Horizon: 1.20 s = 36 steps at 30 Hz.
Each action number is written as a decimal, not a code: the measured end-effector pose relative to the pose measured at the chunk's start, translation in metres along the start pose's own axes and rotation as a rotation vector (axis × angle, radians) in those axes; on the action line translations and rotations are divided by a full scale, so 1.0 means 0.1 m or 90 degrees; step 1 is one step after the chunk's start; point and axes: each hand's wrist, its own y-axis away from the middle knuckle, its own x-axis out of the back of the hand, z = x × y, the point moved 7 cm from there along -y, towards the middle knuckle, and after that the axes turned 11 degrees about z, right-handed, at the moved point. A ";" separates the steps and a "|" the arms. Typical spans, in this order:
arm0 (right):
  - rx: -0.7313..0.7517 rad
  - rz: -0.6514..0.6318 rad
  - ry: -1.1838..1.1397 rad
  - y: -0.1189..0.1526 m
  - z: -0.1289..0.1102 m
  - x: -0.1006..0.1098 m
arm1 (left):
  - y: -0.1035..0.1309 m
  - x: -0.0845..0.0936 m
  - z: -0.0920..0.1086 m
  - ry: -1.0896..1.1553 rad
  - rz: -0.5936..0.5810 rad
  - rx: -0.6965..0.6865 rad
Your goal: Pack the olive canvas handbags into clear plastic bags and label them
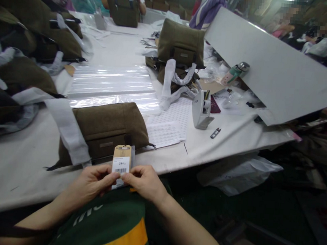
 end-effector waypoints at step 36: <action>0.082 -0.027 0.131 0.12 -0.06 -0.19 | 0.05 -0.07 -0.13 0.163 -0.104 0.114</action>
